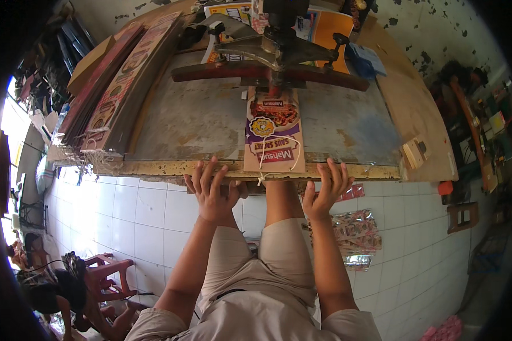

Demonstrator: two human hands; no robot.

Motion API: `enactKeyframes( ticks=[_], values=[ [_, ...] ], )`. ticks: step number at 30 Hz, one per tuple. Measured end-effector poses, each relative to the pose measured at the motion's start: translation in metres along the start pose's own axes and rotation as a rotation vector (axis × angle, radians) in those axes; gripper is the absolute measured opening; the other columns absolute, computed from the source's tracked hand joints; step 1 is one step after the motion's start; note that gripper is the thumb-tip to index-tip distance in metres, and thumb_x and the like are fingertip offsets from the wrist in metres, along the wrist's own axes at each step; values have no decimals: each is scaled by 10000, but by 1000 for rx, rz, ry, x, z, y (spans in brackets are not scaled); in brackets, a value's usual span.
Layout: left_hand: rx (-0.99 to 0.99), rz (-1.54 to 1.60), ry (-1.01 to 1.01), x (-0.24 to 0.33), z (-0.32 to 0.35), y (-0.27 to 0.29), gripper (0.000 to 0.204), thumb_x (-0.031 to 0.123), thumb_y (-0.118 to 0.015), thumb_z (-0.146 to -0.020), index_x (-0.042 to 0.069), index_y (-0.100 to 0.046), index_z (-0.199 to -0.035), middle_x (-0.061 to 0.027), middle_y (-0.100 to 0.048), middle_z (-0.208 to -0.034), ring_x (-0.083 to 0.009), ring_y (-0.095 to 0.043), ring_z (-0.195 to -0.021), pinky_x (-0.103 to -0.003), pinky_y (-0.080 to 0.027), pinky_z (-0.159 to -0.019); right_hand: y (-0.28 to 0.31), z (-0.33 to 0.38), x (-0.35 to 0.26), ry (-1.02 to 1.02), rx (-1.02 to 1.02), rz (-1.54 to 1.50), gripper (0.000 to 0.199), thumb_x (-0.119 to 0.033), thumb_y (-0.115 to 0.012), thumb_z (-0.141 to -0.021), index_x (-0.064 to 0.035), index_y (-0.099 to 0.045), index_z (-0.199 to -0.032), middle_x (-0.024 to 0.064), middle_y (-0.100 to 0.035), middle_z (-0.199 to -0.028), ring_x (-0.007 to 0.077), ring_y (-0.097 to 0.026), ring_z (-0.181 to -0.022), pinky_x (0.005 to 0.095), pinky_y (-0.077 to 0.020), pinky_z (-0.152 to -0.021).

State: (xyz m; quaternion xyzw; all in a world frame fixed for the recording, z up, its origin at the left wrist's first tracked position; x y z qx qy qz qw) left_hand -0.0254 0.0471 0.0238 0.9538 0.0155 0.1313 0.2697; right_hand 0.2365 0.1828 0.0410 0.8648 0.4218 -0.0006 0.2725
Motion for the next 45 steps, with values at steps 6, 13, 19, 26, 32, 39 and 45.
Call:
enactKeyframes(
  ticks=[6, 13, 19, 26, 32, 39, 45],
  values=[
    [-38, -33, -30, 3, -2, 3, 460, 287, -728, -936, 228, -704, -1391, -32, -595, -1580, -306, -434, -1537, -562, -86, -1338, 2, -3, -5, -20, -6, 5, 440, -342, -491, -1112, -67, -603, -1436, 139, -513, -1603, 415, -328, -1573, 628, -88, -1309],
    [-97, -16, -50, 4, -3, 5, 466, 290, -750, -954, 189, -672, -1402, -61, -564, -1597, -342, -375, -1576, -587, -67, -1343, 2, -3, -7, -26, -1, 7, 445, -314, -491, -1103, -42, -590, -1440, 164, -511, -1599, 456, -329, -1563, 659, -151, -1287],
    [-52, 2, -17, 1, -3, 5, 490, 271, -741, -907, 236, -720, -1395, -19, -617, -1566, -284, -465, -1517, -543, -86, -1332, 2, -3, -8, -25, -7, 32, 452, -325, -478, -1113, -33, -583, -1442, 174, -511, -1594, 460, -345, -1546, 665, -198, -1271],
    [-44, 8, -13, 1, -1, 4, 489, 265, -742, -904, 237, -722, -1392, -18, -622, -1559, -284, -469, -1513, -544, -91, -1332, 0, -2, -7, -2, 18, 39, 459, -344, -452, -1135, -23, -584, -1435, 190, -516, -1575, 456, -368, -1523, 662, -249, -1255],
    [-67, -26, -72, 4, -2, 4, 454, 304, -740, -974, 157, -658, -1396, -85, -582, -1581, -359, -358, -1584, -580, -81, -1343, -1, -1, -6, -10, 28, -25, 476, -353, -426, -1149, -43, -574, -1479, 142, -505, -1614, 416, -300, -1593, 642, -102, -1310],
    [-68, -28, -70, 4, -2, 4, 459, 296, -742, -971, 159, -653, -1399, -79, -575, -1582, -355, -356, -1584, -588, -77, -1340, -1, -1, -5, -8, 35, -20, 475, -351, -437, -1143, -39, -575, -1473, 152, -514, -1609, 424, -315, -1584, 640, -99, -1307],
    [-64, -18, -64, 4, -2, 5, 462, 278, -739, -968, 164, -647, -1406, -73, -572, -1583, -353, -354, -1585, -595, -75, -1340, 1, -2, -7, -11, 24, 19, 460, -354, -446, -1140, -39, -587, -1443, 170, -514, -1589, 443, -334, -1555, 644, -180, -1276]
  ],
)
Point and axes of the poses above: each hand's wrist, its own z-axis away from the middle knuckle, its own y-axis out of the back of the hand, x = y × z, the point moved 8 cm from there along -z, towards the middle knuckle
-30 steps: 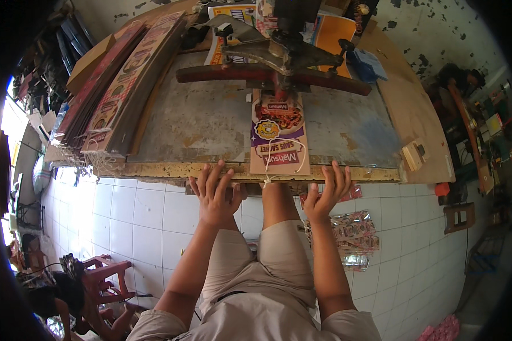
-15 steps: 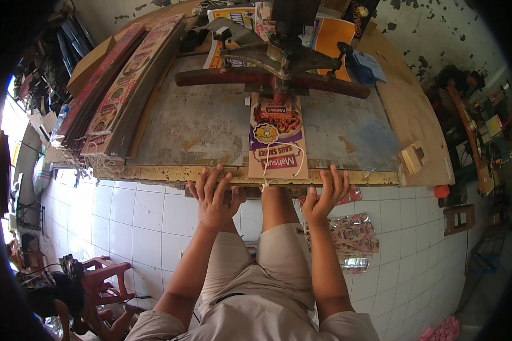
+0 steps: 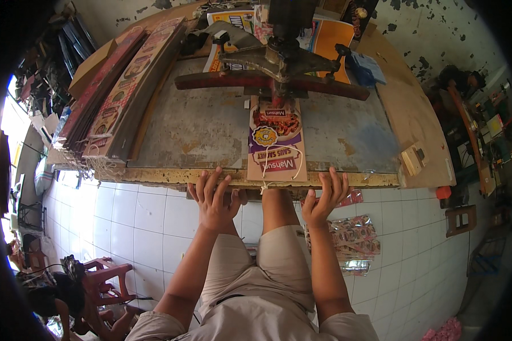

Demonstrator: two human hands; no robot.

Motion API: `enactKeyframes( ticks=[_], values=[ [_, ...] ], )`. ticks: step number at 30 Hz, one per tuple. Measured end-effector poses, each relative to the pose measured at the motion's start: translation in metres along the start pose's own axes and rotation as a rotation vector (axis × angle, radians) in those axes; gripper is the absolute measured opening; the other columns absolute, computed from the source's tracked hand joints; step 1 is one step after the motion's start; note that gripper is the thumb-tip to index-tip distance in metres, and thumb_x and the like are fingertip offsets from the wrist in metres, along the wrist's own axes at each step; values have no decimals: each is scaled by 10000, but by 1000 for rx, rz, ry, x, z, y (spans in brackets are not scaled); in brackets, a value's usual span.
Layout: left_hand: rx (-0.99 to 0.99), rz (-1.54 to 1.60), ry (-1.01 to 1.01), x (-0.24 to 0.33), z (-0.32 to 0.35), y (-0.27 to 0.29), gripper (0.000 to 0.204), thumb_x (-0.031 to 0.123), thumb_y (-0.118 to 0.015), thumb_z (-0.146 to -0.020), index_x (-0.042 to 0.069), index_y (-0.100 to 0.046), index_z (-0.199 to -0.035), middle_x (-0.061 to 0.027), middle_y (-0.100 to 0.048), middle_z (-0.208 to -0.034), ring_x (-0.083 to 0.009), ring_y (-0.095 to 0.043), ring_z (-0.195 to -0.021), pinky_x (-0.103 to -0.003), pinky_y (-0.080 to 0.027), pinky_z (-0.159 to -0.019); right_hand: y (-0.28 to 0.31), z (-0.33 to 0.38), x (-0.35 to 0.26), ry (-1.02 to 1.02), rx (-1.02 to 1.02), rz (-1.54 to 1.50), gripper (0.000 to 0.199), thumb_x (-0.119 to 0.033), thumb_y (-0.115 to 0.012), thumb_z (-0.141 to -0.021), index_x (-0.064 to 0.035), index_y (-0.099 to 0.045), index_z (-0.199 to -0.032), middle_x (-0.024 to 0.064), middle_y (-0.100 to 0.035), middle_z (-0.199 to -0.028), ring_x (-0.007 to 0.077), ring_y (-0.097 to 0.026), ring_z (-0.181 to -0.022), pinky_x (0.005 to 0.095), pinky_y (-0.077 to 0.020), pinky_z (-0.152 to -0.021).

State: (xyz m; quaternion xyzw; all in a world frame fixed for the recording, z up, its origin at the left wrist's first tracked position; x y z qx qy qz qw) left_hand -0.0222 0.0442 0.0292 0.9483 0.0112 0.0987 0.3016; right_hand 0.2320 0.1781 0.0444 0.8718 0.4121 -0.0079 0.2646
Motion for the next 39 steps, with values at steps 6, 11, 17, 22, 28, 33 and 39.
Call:
enactKeyframes(
  ticks=[6, 11, 17, 22, 28, 33, 39],
  values=[
    [-9, -11, 7, -1, 1, -2, 459, 287, -739, -971, 176, -649, -1407, -64, -565, -1590, -347, -350, -1587, -592, -69, -1343, -1, 2, 1, 1, 9, -1, 466, -356, -434, -1144, -41, -581, -1455, 166, -520, -1589, 429, -328, -1566, 638, -146, -1291],
    [-6, -20, 6, -1, 2, -3, 457, 295, -740, -972, 182, -653, -1406, -60, -560, -1597, -343, -349, -1588, -587, -71, -1345, -2, 2, 1, 1, 19, -15, 473, -361, -423, -1149, -44, -579, -1464, 158, -526, -1590, 414, -324, -1575, 638, -117, -1302],
    [31, -1, 47, -4, 3, -3, 471, 279, -746, -904, 250, -728, -1374, -11, -610, -1568, -284, -450, -1522, -544, -81, -1341, -1, 2, 1, -5, 13, -19, 468, -358, -428, -1147, -40, -582, -1454, 158, -519, -1593, 416, -321, -1574, 651, -132, -1293],
    [25, 5, 47, -3, 3, -3, 491, 274, -761, -891, 248, -720, -1379, -11, -611, -1567, -287, -454, -1515, -545, -95, -1332, 0, 0, -1, -7, 10, -23, 455, -350, -436, -1145, -38, -586, -1440, 158, -517, -1593, 423, -323, -1569, 659, -154, -1280],
    [26, 14, 50, -4, 3, -3, 491, 271, -762, -892, 246, -717, -1380, -11, -614, -1563, -287, -456, -1514, -547, -101, -1332, 0, 0, 0, 1, 17, -16, 448, -344, -436, -1147, -39, -582, -1441, 158, -517, -1585, 430, -331, -1560, 662, -169, -1273],
    [29, 5, 51, -3, 4, -3, 482, 271, -758, -895, 248, -721, -1375, -11, -617, -1558, -286, -454, -1518, -549, -97, -1335, -1, 0, 0, 2, 26, -36, 451, -351, -424, -1152, -47, -581, -1446, 151, -518, -1586, 424, -330, -1565, 659, -150, -1282],
    [34, 9, 52, -3, 3, -2, 476, 267, -755, -899, 251, -722, -1373, -10, -621, -1554, -280, -450, -1523, -545, -94, -1339, -2, 4, 2, -7, 15, 0, 465, -360, -421, -1152, -52, -576, -1464, 151, -514, -1596, 413, -319, -1576, 645, -118, -1301]
  ],
)
Point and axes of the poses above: each hand's wrist, its own z-axis away from the middle knuckle, its own y-axis out of the back of the hand, x = y × z, the point moved 8 cm from there along -z, towards the middle knuckle
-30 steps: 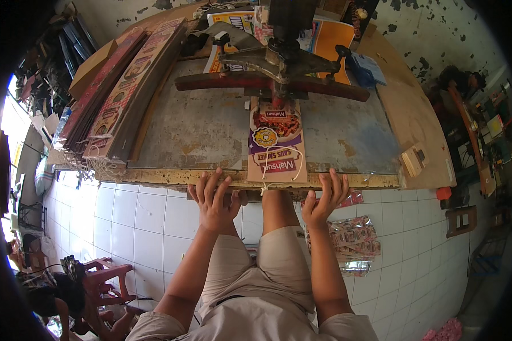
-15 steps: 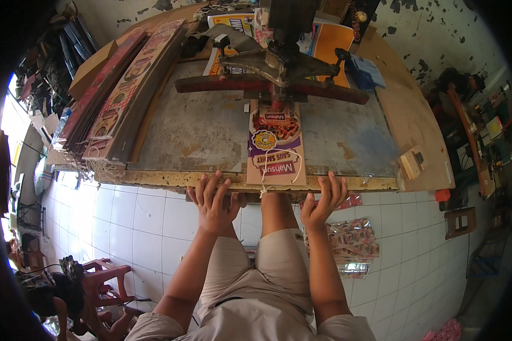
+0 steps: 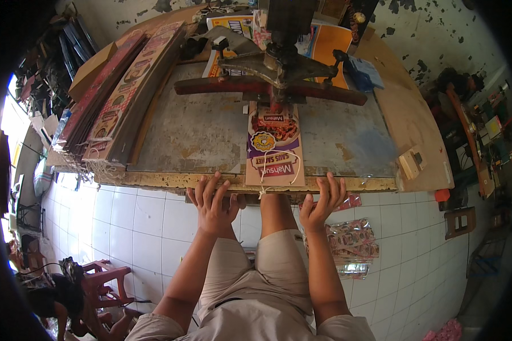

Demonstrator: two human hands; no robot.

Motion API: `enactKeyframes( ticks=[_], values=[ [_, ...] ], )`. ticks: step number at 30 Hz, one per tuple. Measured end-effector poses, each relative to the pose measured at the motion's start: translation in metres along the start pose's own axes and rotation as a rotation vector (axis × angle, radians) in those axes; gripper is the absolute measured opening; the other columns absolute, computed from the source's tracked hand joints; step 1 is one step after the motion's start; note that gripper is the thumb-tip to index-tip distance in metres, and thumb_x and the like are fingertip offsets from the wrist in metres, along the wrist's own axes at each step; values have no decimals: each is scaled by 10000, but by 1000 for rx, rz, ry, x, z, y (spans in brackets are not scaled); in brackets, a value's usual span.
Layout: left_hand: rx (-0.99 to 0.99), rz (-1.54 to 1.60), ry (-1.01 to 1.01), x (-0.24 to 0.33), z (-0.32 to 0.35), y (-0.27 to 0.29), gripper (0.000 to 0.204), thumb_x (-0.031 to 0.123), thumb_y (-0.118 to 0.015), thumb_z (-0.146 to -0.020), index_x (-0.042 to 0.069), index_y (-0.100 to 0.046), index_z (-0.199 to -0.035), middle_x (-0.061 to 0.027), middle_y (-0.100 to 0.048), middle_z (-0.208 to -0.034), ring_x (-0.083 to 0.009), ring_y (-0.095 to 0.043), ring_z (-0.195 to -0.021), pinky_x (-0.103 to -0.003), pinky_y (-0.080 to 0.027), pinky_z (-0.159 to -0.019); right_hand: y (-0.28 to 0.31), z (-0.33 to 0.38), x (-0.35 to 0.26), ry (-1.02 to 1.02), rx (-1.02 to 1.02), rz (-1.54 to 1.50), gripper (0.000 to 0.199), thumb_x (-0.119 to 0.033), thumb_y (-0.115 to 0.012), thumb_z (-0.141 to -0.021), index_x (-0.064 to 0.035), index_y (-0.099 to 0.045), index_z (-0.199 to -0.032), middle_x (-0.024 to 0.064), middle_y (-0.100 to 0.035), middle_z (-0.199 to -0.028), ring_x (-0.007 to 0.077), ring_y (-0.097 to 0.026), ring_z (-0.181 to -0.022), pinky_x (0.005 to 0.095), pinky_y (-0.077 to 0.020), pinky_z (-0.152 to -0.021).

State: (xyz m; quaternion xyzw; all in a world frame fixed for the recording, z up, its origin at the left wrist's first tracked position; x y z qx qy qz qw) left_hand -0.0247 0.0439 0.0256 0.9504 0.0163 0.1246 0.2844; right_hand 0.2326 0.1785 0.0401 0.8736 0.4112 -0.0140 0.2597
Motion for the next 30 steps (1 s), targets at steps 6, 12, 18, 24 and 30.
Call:
enactKeyframes(
  ticks=[6, 12, 18, 24, 30],
  values=[
    [-6, 10, 6, 0, 0, 1, 490, 264, -757, -898, 250, -714, -1386, -9, -618, -1558, -277, -445, -1529, -538, -88, -1344, 1, -2, -1, -5, -5, -13, 464, -356, -423, -1150, -49, -574, -1463, 153, -516, -1591, 413, -320, -1574, 651, -123, -1298],
    [-31, -8, -24, 2, -1, 1, 471, 276, -753, -943, 193, -670, -1399, -53, -588, -1576, -327, -385, -1568, -575, -84, -1341, 1, -2, -1, 1, -12, -2, 464, -350, -431, -1146, -44, -565, -1468, 159, -511, -1590, 425, -326, -1565, 660, -150, -1288],
    [-42, -21, -44, 3, -3, 1, 465, 296, -751, -969, 166, -651, -1404, -74, -572, -1586, -349, -363, -1580, -593, -80, -1338, 2, -3, -2, -1, -9, -8, 468, -347, -441, -1139, -49, -561, -1479, 157, -510, -1591, 438, -330, -1560, 665, -152, -1285],
    [-48, -31, -48, 2, -1, 0, 464, 298, -756, -965, 168, -653, -1398, -72, -569, -1588, -353, -360, -1579, -594, -76, -1337, 10, -7, -7, -60, -101, -21, 492, -361, -509, -1105, -73, -550, -1502, 145, -500, -1622, 435, -329, -1578, 656, -110, -1298],
    [-40, -33, -56, 4, -1, 1, 477, 282, -773, -947, 171, -653, -1396, -69, -561, -1596, -357, -359, -1581, -596, -75, -1339, 18, -36, -47, -4, -271, -63, 627, -481, -670, -1024, -93, -567, -1504, 143, -517, -1625, 408, -407, -1561, 662, -62, -1301]
  ],
)
Point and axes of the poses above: each hand's wrist, its own z-axis away from the middle knuckle, its own y-axis out of the back of the hand, x = y × z, the point moved 8 cm from there along -z, towards the middle knuckle
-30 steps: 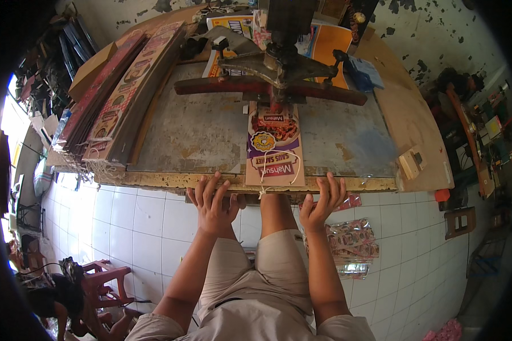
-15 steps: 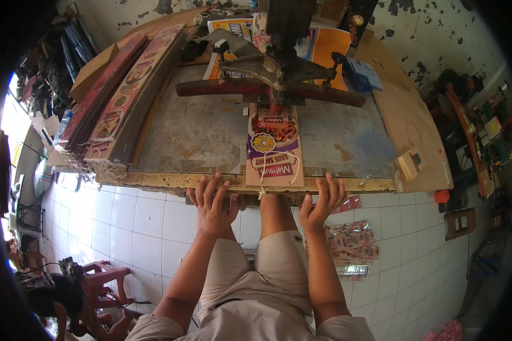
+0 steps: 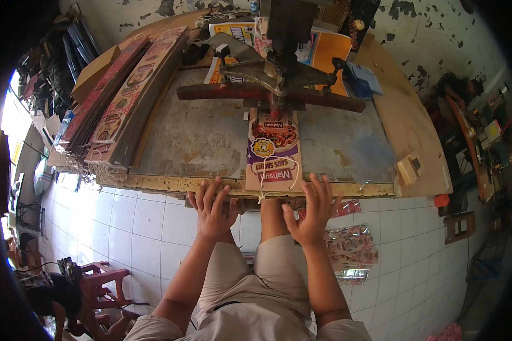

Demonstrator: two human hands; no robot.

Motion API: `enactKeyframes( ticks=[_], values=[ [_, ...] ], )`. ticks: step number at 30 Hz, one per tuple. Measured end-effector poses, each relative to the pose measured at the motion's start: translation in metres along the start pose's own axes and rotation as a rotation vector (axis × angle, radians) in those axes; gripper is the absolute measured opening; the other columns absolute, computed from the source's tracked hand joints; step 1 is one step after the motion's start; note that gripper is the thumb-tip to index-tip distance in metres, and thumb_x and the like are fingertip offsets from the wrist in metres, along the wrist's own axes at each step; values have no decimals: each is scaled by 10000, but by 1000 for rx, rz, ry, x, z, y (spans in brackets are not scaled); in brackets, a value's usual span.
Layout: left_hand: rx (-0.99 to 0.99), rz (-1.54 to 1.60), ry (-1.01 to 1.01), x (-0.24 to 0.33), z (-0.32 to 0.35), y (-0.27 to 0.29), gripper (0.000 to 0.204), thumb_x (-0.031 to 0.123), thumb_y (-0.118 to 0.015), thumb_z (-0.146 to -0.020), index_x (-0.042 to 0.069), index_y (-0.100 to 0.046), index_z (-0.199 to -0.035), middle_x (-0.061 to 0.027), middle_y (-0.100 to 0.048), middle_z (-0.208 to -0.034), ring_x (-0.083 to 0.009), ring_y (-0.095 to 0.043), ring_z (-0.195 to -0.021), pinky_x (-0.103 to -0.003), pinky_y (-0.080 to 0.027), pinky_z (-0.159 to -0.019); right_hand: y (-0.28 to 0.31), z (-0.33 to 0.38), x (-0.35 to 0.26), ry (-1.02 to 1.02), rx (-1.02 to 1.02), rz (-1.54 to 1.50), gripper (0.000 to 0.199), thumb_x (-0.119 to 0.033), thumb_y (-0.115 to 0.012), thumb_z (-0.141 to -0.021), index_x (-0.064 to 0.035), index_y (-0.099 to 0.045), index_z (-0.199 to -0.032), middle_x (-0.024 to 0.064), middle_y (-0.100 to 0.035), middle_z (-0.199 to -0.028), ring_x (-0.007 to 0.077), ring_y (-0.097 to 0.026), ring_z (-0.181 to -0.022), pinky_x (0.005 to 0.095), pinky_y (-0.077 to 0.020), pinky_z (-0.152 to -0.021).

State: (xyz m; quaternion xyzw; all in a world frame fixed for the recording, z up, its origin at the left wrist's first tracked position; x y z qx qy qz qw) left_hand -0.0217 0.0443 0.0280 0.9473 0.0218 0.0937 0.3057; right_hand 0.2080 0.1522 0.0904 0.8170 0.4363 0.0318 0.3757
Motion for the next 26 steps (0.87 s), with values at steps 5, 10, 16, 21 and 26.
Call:
enactKeyframes(
  ticks=[5, 10, 16, 21, 26],
  values=[
    [23, 27, 64, -5, 2, -1, 483, 267, -745, -903, 243, -712, -1384, -8, -610, -1569, -286, -457, -1518, -561, -97, -1333, -7, -49, -35, 82, -271, -124, 751, -474, -802, -942, -64, -567, -1526, 162, -523, -1619, 389, -462, -1527, 631, -220, -1293],
    [0, 31, 81, -4, 1, -1, 491, 264, -747, -896, 242, -712, -1385, -3, -607, -1575, -279, -454, -1528, -553, -104, -1334, -18, -64, -42, 168, -415, -79, 785, -478, -805, -943, -49, -554, -1551, 176, -518, -1618, 385, -468, -1516, 598, -342, -1260],
    [3, 53, 50, 1, -2, 2, 493, 255, -761, -918, 158, -680, -1395, -80, -581, -1581, -375, -423, -1545, -593, -143, -1319, -20, -61, -41, 228, -447, -78, 767, -483, -782, -962, -53, -556, -1555, 190, -470, -1649, 413, -416, -1543, 580, -357, -1262],
    [-10, 51, 47, 0, -2, 2, 520, 258, -769, -895, 162, -680, -1399, -72, -571, -1596, -364, -421, -1551, -603, -142, -1319, -24, -57, -37, 235, -442, -110, 758, -457, -785, -962, -61, -553, -1564, 185, -441, -1674, 431, -383, -1562, 584, -346, -1271],
    [-42, 48, 43, -2, 0, 0, 595, 271, -786, -881, 170, -644, -1450, -71, -539, -1627, -359, -392, -1571, -625, -142, -1315, -19, -62, -39, 225, -454, -142, 749, -458, -782, -968, -66, -559, -1567, 177, -435, -1688, 441, -395, -1554, 589, -349, -1262]
  ],
)
Point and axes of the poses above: each hand's wrist, its own z-axis away from the middle knuckle, its own y-axis out of the back of the hand, x = y × z, the point moved 8 cm from there along -z, towards the middle knuckle
